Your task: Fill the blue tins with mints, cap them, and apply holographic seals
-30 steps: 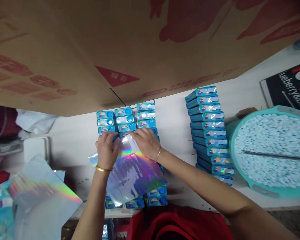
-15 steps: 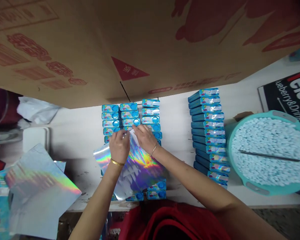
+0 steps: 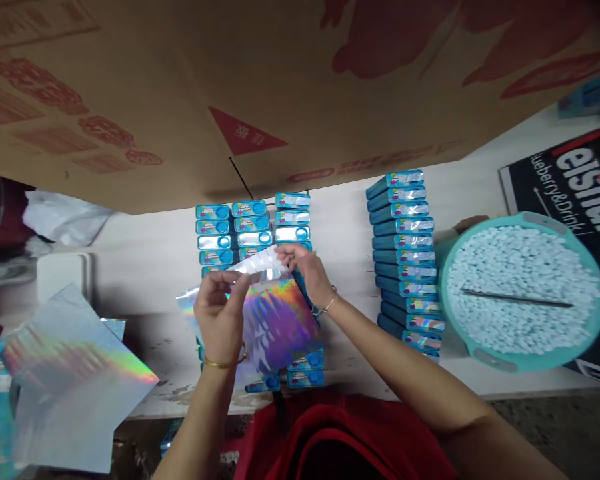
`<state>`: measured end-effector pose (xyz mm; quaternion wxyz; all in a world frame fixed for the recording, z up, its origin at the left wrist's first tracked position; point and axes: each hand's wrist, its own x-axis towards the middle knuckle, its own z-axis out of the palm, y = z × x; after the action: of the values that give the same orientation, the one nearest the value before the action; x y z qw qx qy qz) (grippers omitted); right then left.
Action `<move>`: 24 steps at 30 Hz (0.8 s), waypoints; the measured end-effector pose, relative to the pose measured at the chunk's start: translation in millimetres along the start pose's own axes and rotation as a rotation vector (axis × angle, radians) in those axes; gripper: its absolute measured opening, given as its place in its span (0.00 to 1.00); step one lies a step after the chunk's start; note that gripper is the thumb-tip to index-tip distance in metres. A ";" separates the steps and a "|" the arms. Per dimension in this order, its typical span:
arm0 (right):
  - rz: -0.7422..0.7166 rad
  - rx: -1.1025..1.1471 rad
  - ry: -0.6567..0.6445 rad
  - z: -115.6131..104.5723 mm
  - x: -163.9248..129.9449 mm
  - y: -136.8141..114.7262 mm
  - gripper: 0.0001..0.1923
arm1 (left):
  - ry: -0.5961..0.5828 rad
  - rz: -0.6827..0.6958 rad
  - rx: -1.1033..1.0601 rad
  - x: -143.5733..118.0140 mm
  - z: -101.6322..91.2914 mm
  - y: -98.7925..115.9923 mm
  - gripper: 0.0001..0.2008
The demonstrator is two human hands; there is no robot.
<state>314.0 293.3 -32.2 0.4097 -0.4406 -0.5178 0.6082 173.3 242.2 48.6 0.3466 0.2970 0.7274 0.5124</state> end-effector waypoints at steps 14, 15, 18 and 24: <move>0.061 -0.372 0.310 -63.4 24.3 13.7 0.13 | -0.121 0.299 0.338 52.1 98.5 -52.4 0.06; 0.055 -0.424 0.303 -66.2 29.0 18.1 0.13 | -0.099 0.336 0.415 55.8 101.8 -54.3 0.06; 0.067 -0.534 0.265 -69.9 37.2 28.4 0.13 | -0.048 0.371 0.581 62.2 108.1 -58.5 0.07; 0.109 -0.580 0.228 -69.7 42.0 46.3 0.14 | -0.057 0.364 0.791 65.4 115.1 -65.6 0.06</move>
<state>367.4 346.2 -88.0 0.2893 -0.6313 -0.5961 0.4031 223.1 336.3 -53.9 0.1299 0.5444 0.7936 0.2386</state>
